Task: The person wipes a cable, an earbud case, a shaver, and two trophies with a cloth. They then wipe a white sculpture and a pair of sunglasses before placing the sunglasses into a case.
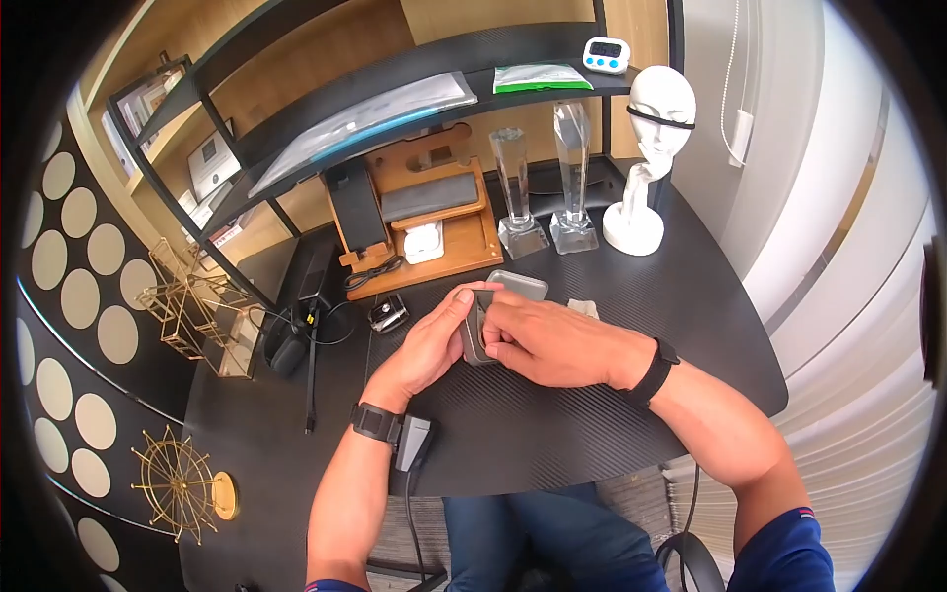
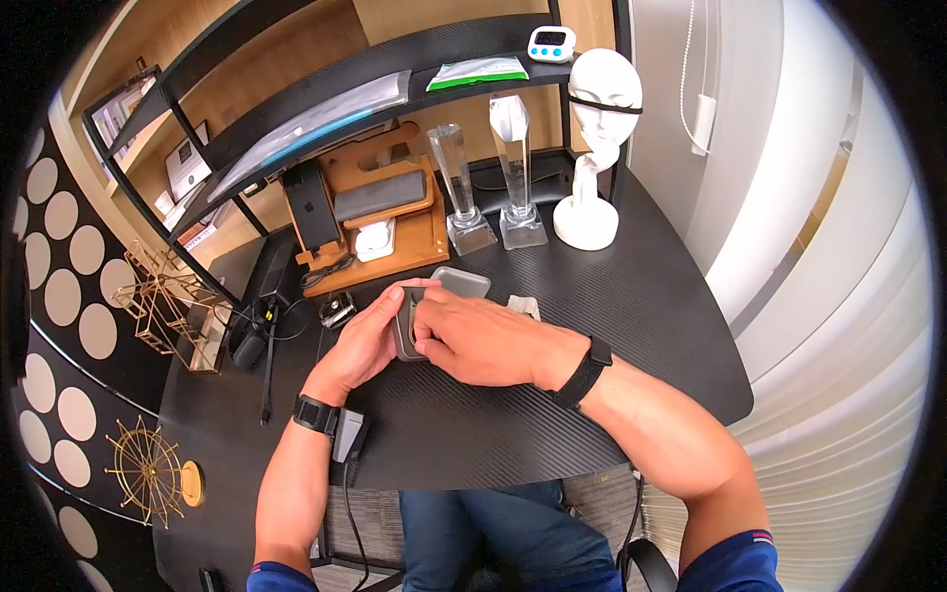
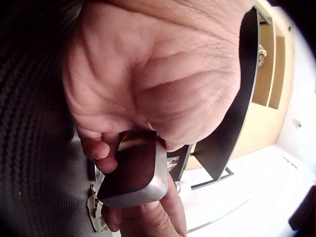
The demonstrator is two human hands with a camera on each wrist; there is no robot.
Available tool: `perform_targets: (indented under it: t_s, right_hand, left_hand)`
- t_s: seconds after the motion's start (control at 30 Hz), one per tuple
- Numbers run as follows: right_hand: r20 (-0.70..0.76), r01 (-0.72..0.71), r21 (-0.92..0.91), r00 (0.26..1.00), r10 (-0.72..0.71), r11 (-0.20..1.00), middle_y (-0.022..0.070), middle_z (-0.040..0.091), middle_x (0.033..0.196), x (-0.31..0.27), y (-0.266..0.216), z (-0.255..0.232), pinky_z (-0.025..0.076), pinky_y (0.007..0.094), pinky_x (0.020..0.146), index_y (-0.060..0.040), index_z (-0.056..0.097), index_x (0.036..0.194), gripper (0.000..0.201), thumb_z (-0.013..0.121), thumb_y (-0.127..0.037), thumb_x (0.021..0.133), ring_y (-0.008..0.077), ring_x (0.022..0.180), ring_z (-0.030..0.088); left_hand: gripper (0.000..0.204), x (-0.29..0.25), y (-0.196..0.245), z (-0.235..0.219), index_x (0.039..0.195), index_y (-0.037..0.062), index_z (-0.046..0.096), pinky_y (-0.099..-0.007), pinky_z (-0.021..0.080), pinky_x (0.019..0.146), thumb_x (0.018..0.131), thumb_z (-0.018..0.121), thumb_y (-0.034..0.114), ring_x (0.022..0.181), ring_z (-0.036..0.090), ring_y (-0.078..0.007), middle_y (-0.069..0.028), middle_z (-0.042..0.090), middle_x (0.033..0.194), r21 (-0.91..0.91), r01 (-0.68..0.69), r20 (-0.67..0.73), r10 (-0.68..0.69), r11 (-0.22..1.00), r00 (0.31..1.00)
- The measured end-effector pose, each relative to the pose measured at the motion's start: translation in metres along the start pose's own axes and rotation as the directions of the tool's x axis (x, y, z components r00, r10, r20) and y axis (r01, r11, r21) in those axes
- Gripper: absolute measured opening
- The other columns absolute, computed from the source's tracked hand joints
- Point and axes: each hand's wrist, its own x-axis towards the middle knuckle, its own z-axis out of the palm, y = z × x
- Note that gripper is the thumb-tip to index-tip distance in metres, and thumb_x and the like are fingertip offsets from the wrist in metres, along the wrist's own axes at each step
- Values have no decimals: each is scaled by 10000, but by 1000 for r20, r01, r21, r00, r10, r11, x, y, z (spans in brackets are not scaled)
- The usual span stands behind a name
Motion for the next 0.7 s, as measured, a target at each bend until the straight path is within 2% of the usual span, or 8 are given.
perform_targets:
  t_s: [0.03, 0.1, 0.2, 0.23, 0.3, 0.53, 0.63, 0.7]
  right_hand:
    - [-2, 2, 1, 1000, -2, 1000, 198, 628, 1139, 0, 1, 1, 531, 512, 902, -11, 598, 1074, 150, 614, -160, 1057, 423, 1027, 680]
    - [-19, 16, 10, 1000, -16, 1000, 149, 595, 1071, -1, 4, 4, 521, 471, 833, -32, 572, 1085, 148, 648, -150, 1040, 340, 904, 648]
    - [-38, 25, -3, 999, -25, 1000, 141, 595, 1050, -1, 6, 7, 527, 457, 838, -31, 562, 1077, 156, 654, -146, 1028, 327, 877, 645]
    - [-35, 24, -1, 999, -24, 1000, 141, 595, 1050, 0, 5, 7, 527, 457, 838, -31, 562, 1077, 156, 654, -146, 1028, 327, 877, 645]
    - [-13, -21, 42, 1000, 22, 999, 212, 608, 1144, 0, 2, 4, 536, 509, 883, 3, 573, 1056, 188, 640, -171, 1032, 432, 977, 681]
    - [-57, -35, 96, 998, 40, 995, 215, 623, 1096, 3, 2, 2, 534, 491, 849, 16, 574, 1030, 194, 672, -149, 1004, 423, 954, 674]
    - [-185, 23, 61, 983, -11, 998, 216, 628, 1055, 4, 7, 7, 537, 488, 837, 20, 570, 1012, 197, 667, -151, 1007, 424, 946, 671]
    - [-277, -33, 87, 959, 56, 996, 217, 631, 1051, 5, 6, 5, 539, 482, 850, 22, 567, 1001, 195, 662, -149, 1006, 420, 970, 670]
  left_hand:
    - [570, -1, -1, 0, 1616, 27, 467, -412, 528, 1167, 1218, 393, 429, 1364, 619, -215, -136, 599, 1517, -6, 7, -9, -7, 1000, 1000]
    - [569, 0, 1, -1, 1613, 25, 469, -414, 526, 1168, 1217, 399, 427, 1362, 619, -214, -136, 604, 1511, -7, 8, -17, -8, 1000, 1000]
    - [553, -1, -2, -1, 1606, 22, 475, -419, 523, 1171, 1219, 401, 411, 1362, 620, -221, -138, 607, 1508, -17, 9, -2, -9, 1000, 1000]
    - [546, 0, -2, -3, 1603, 22, 477, -422, 521, 1174, 1220, 401, 403, 1362, 620, -223, -140, 605, 1512, -17, 8, -10, -8, 1000, 1000]
    - [538, 0, -3, -5, 1600, 23, 480, -425, 520, 1176, 1221, 402, 396, 1362, 620, -224, -142, 603, 1516, -16, 5, -18, -5, 1000, 1000]
    - [496, 0, 2, -3, 1589, 26, 492, -402, 526, 1170, 1219, 414, 346, 1367, 626, -212, -131, 621, 1500, -42, -4, -65, 1, 999, 998]
    - [469, 1, 4, 0, 1586, 35, 492, -381, 529, 1167, 1218, 418, 317, 1355, 635, -198, -121, 617, 1491, -73, -4, -80, -2, 997, 997]
    - [452, 1, 6, 3, 1585, 43, 489, -368, 528, 1168, 1219, 419, 298, 1349, 636, -186, -115, 609, 1487, -86, -15, -84, 8, 996, 996]
